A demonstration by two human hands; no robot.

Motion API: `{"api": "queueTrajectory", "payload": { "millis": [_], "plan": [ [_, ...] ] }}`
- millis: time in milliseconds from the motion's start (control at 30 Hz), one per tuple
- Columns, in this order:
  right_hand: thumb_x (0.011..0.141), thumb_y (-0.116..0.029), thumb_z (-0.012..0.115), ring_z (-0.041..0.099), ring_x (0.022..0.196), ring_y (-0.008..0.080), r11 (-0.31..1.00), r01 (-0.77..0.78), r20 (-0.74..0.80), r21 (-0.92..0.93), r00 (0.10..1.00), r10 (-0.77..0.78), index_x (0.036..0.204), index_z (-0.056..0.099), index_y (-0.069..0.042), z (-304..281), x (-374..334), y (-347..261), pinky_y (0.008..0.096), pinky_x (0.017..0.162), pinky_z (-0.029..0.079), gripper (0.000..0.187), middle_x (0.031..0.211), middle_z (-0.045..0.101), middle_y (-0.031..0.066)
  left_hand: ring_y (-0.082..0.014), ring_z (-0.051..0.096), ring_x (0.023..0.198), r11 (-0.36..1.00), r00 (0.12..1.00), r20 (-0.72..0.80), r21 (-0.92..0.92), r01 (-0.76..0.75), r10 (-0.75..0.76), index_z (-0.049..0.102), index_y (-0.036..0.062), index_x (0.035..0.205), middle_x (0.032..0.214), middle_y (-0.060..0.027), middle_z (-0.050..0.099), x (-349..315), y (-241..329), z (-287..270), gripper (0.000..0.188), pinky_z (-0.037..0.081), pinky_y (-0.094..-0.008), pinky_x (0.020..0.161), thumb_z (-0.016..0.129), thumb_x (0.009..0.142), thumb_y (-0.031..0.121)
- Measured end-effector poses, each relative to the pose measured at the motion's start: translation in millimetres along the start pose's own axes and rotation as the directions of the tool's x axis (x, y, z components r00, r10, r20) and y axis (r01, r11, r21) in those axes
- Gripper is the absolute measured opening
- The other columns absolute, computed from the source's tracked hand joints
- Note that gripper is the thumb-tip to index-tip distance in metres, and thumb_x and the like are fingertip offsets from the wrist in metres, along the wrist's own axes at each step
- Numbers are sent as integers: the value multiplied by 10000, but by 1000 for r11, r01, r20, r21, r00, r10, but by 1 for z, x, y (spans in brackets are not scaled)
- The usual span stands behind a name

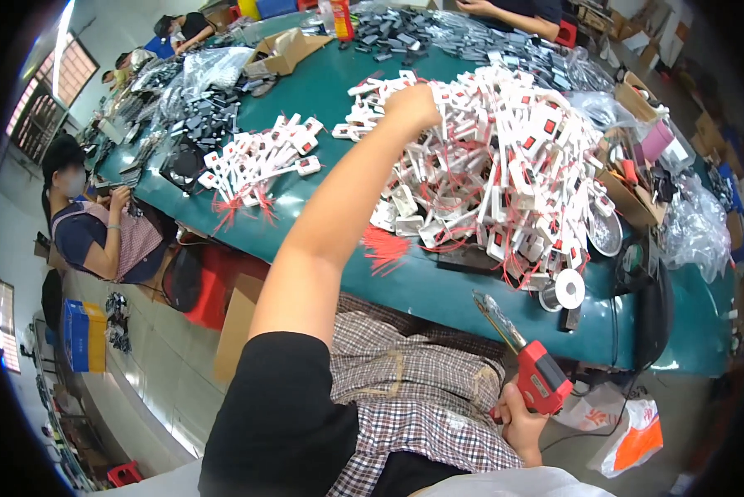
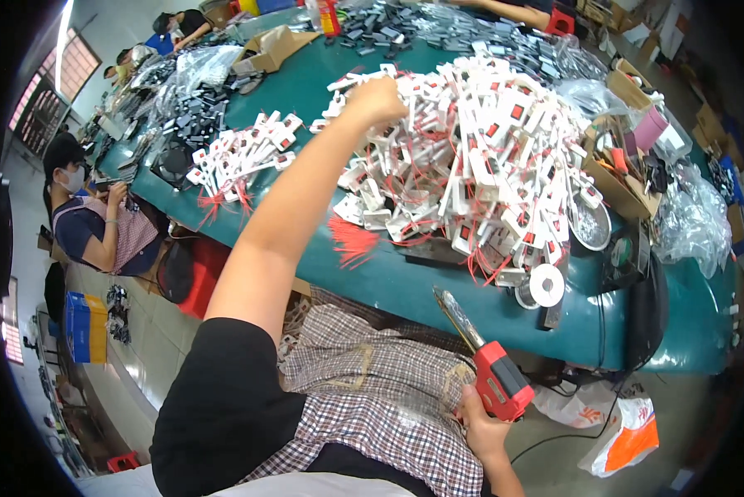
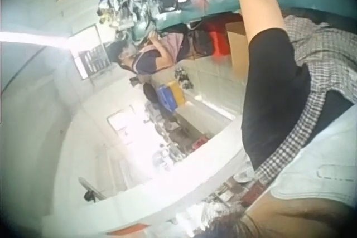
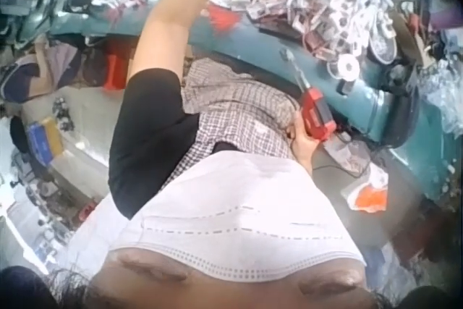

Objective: The person solders wires to electrical switch assemblies. They position the wires inside each switch housing by hand and solder the connections using a soldering iron.

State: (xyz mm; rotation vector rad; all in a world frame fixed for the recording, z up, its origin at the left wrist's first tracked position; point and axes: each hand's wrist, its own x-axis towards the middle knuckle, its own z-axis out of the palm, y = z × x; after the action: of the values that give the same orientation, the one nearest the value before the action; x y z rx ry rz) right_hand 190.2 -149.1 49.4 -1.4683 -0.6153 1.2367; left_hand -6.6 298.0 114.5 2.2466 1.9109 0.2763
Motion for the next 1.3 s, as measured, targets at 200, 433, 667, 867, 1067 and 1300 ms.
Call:
{"api": "queueTrajectory", "payload": {
  "millis": [200, 433, 667, 867, 1067, 1300],
  "plan": [
    [878, -41, 656, 409, 418, 79, 999, 33, -16, 12, 999, -33, 944, 568, -4, 1, 5, 10, 258, 420, 396, 116, 615, 534, 29, -356, 696, 890, 1000, 992, -120, -4, 29, -29, 733, 39, 938, 946, -185, 715, 15, -2, 33, 326, 557, -435, 779, 691, 683, 239],
    [878, -46, 647, 405, 410, 81, 994, 99, -31, 47, 995, -97, 930, 569, 0, 0, -2, 14, 255, 410, 387, 105, 613, 530, 31, -247, 702, 737, 936, 991, -128, -352, -9, -38, 749, 76, 796, 758, -137, 715, -14, -9, 22, 281, 543, -360, 673, 725, 672, 327],
    [895, -64, 648, 409, 443, 77, 998, 47, -67, -29, 997, -49, 1019, 560, -1, -3, -16, 20, 250, 431, 386, 164, 628, 520, 24, -234, 700, 695, 876, 937, -344, -430, -218, 64, 768, 130, 862, 714, -76, 713, -87, -6, -8, 243, 534, -363, 667, 712, 725, 324],
    [907, -56, 627, 389, 448, 69, 995, 90, -92, -30, 991, -93, 1012, 552, 1, 7, -22, 22, 246, 439, 384, 141, 638, 511, 21, -180, 707, 749, 881, 817, -554, -295, -369, 157, 724, 30, 931, 820, -95, 729, -111, -27, -10, 290, 531, -290, 688, 714, 810, 294],
    [907, -60, 618, 371, 456, 56, 986, 133, -37, -97, 990, -137, 1008, 549, 22, 4, -25, 19, 232, 445, 372, 147, 671, 503, 22, -99, 640, 647, 596, 958, -85, -767, -239, 273, 698, -19, 841, 711, -70, 693, -157, -22, 27, 242, 498, -252, 608, 697, 842, 223],
    [904, -58, 605, 356, 458, 56, 981, 161, -61, -110, 984, -169, 976, 544, 18, 7, -30, 18, 236, 454, 376, 122, 690, 505, 28, -193, 692, 680, 728, 964, 15, -658, -191, 266, 719, 1, 858, 751, -109, 716, -188, -15, 121, 248, 527, -318, 657, 731, 802, 242]
  ]
}}
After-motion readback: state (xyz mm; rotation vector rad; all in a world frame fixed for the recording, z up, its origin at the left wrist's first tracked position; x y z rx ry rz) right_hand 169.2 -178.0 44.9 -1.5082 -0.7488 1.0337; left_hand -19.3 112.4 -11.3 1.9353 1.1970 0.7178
